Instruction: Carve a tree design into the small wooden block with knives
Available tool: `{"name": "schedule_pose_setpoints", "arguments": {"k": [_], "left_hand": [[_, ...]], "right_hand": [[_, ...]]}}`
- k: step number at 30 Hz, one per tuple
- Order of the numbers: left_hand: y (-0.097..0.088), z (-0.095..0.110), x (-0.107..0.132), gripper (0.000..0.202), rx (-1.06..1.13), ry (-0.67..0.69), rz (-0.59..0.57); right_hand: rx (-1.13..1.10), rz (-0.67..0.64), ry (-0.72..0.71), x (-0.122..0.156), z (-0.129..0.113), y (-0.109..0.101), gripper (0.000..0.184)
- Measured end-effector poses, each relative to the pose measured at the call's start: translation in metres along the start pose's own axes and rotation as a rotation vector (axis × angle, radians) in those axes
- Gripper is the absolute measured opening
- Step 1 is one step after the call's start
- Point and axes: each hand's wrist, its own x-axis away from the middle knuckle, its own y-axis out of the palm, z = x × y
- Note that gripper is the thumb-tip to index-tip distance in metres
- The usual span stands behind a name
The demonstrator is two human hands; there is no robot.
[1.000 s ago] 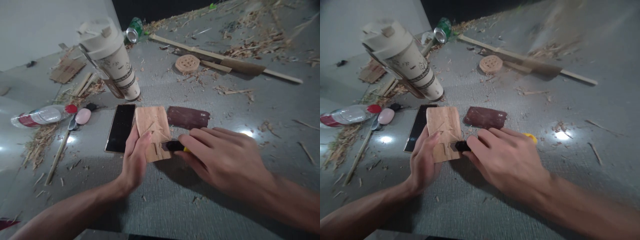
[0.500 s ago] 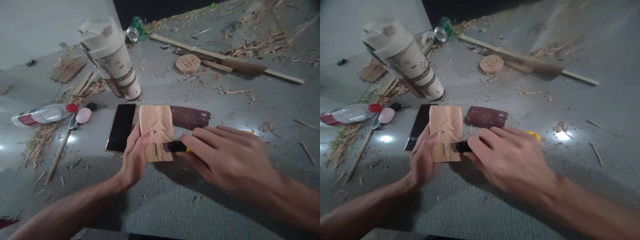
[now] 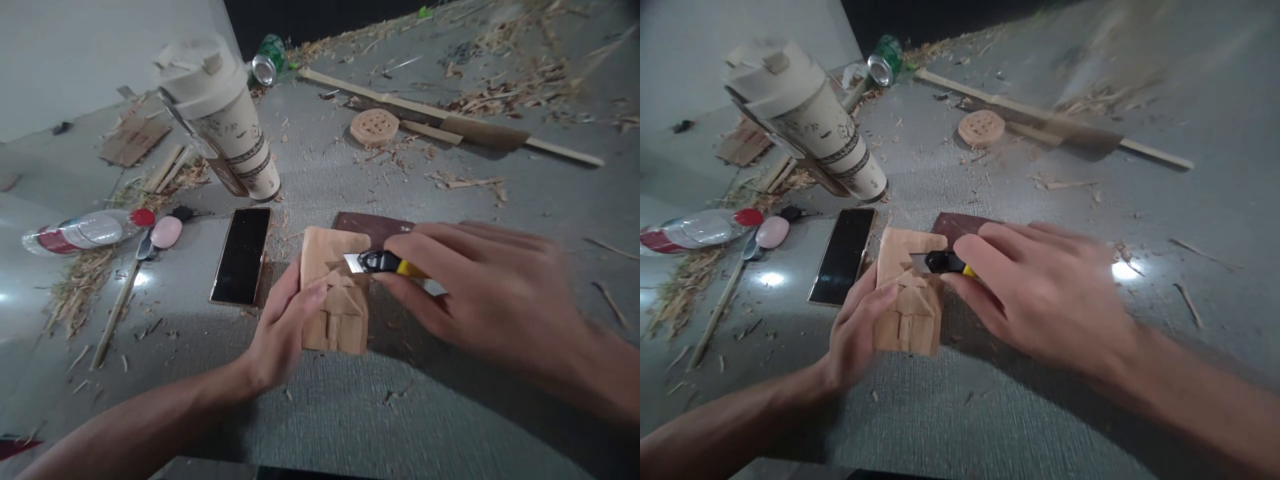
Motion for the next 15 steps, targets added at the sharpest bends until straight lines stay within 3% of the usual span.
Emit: {"name": "schedule_pose_setpoints", "arguments": {"k": [7, 11, 15], "left_hand": [[-0.002, -0.008, -0.004, 0.039, 0.027, 0.023, 0.053], [-0.006, -0.012, -0.005, 0.039, -0.006, 0.030, 0.173], [-0.007, -0.012, -0.007, 0.035, -0.029, 0.059, 0.160]], "right_hand": [[-0.123, -0.099, -0.094, 0.002, 0.001, 0.005, 0.030], [-0.195, -0.177, -0.153, 0.001, 0.002, 0.007, 0.036], [-0.237, -0.215, -0.149, 0.002, 0.000, 0.011, 0.045]]}}
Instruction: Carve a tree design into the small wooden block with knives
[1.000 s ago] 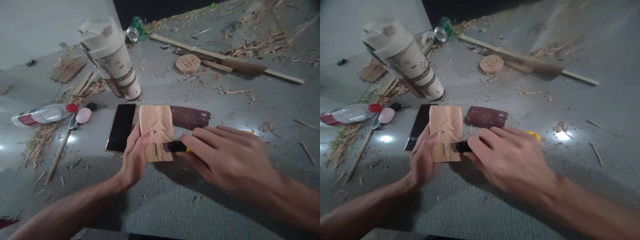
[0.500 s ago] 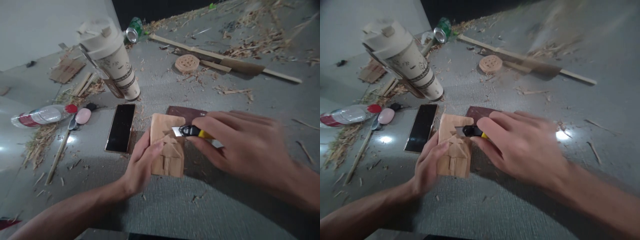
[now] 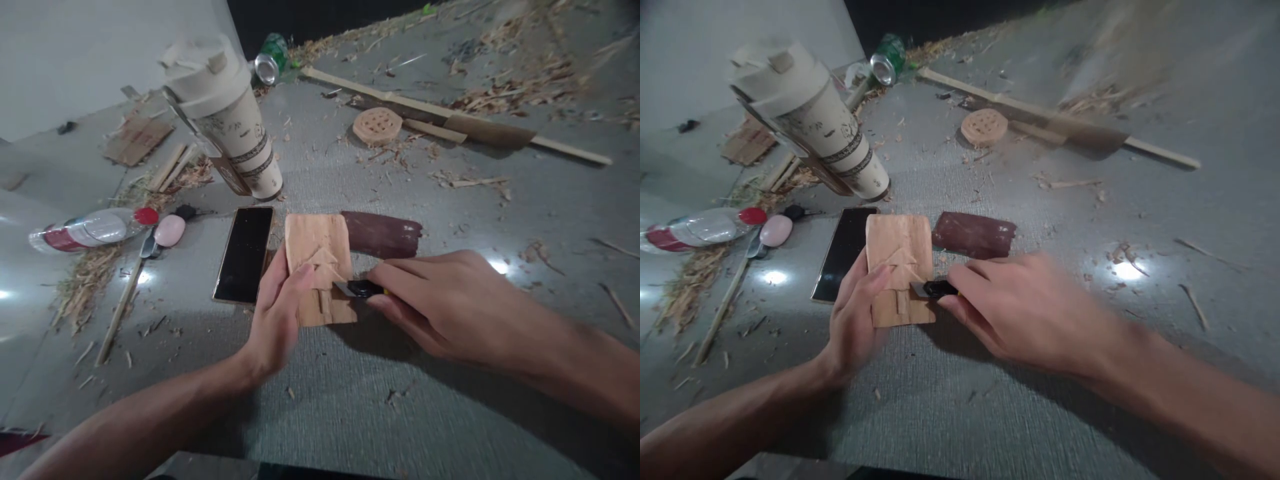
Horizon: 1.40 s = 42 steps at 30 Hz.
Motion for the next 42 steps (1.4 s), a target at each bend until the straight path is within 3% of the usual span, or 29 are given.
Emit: {"name": "schedule_pose_setpoints", "arguments": {"k": [7, 26, 31, 36, 42], "left_hand": [[0.001, 0.003, 0.000, 0.029, -0.075, 0.101, 0.010], [0.001, 0.006, 0.000, 0.031, -0.161, 0.099, -0.012], [0.003, 0.009, 0.000, 0.024, -0.159, 0.070, -0.009], [0.004, 0.009, 0.001, 0.024, -0.186, 0.062, -0.057], [0.002, 0.008, 0.001, 0.025, -0.195, 0.048, -0.121]], "right_hand": [[-0.078, -0.054, -0.022, 0.002, 0.000, 0.001, 0.050], [-0.062, -0.106, -0.010, 0.002, 0.001, 0.003, 0.055], [-0.148, -0.151, 0.007, 0.002, 0.002, 0.001, 0.050], [-0.314, -0.298, 0.110, -0.001, -0.001, -0.004, 0.049], [-0.537, -0.355, 0.215, -0.007, -0.001, -0.011, 0.050]]}}
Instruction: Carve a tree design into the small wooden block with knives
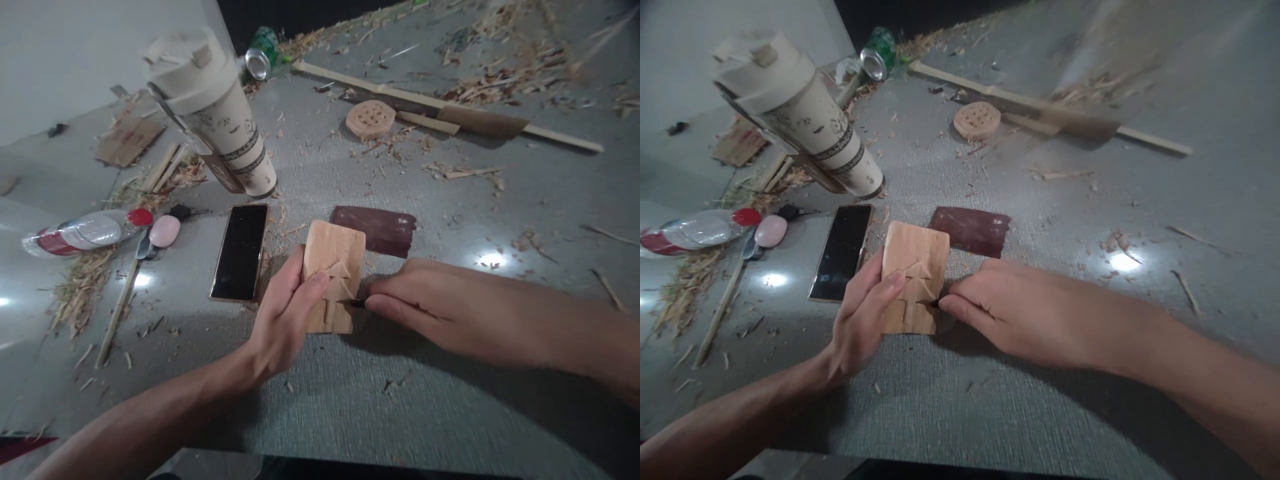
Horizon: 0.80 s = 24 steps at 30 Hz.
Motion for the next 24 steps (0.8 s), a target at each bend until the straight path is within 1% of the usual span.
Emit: {"name": "schedule_pose_setpoints", "arguments": {"k": [3, 6, 9, 12, 14, 18, 21, 24], "left_hand": [[-0.001, -0.001, -0.001, 0.028, 0.025, -0.004, 0.009], [-0.002, -0.002, -0.001, 0.031, 0.007, 0.026, 0.033], [-0.003, -0.005, -0.003, 0.035, 0.019, 0.044, 0.070], [-0.004, -0.009, -0.005, 0.038, 0.107, 0.008, 0.097], [-0.004, -0.012, -0.007, 0.038, 0.143, 0.000, 0.113], [-0.003, -0.017, -0.009, 0.037, 0.193, 0.032, 0.131], [-0.003, -0.017, -0.009, 0.037, 0.226, 0.034, 0.134], [-0.002, -0.016, -0.009, 0.034, 0.216, 0.037, 0.127]], "right_hand": [[-0.088, -0.050, 0.054, -0.002, -0.001, -0.007, 0.055], [-0.117, -0.072, 0.072, -0.001, 0.000, -0.011, 0.057], [-0.092, -0.052, 0.057, 0.002, 0.004, -0.012, 0.055], [-0.004, -0.032, 0.037, 0.002, 0.008, -0.008, 0.050], [0.078, 0.008, -0.001, 0.001, 0.011, -0.005, 0.047], [0.210, 0.117, -0.120, -0.001, 0.016, 0.003, 0.045], [0.248, 0.165, -0.180, -0.002, 0.018, 0.006, 0.044], [0.257, 0.194, -0.204, -0.001, 0.019, 0.007, 0.043]]}}
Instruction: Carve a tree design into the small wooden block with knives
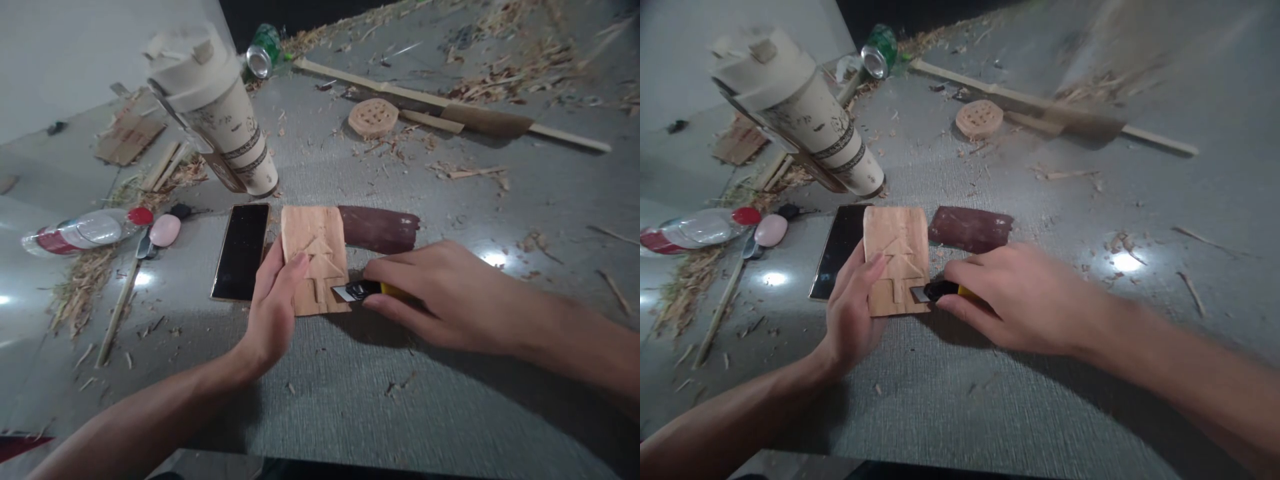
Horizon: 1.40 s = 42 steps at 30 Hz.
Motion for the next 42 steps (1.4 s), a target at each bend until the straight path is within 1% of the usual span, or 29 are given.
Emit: {"name": "schedule_pose_setpoints", "arguments": {"k": [8, 16, 20, 26, 30, 33, 37, 42], "left_hand": [[-0.001, 0.000, 0.000, 0.032, -0.045, 0.019, -0.020], [-0.001, 0.000, 0.001, 0.036, -0.026, -0.002, -0.031], [0.002, 0.006, 0.002, 0.035, -0.076, 0.002, -0.023], [0.008, 0.015, 0.002, 0.038, -0.145, -0.024, 0.002], [0.007, 0.012, 0.003, 0.038, -0.128, -0.027, 0.005], [0.006, 0.008, 0.005, 0.041, -0.105, -0.040, 0.028], [0.007, 0.005, 0.007, 0.045, -0.123, -0.014, 0.055], [0.007, 0.005, 0.006, 0.039, -0.092, -0.030, 0.063]], "right_hand": [[0.042, 0.014, -0.006, 0.001, -0.002, 0.001, 0.042], [0.088, 0.026, -0.002, 0.000, -0.005, 0.001, 0.039], [0.128, 0.026, 0.029, 0.002, -0.007, 0.000, 0.035], [0.281, 0.053, 0.097, 0.004, -0.016, 0.002, 0.033], [0.339, 0.106, 0.122, 0.006, -0.021, 0.007, 0.033], [0.362, 0.131, 0.130, 0.006, -0.024, 0.010, 0.032], [0.389, 0.158, 0.149, 0.005, -0.028, 0.012, 0.032], [0.407, 0.170, 0.135, 0.003, -0.029, 0.010, 0.033]]}}
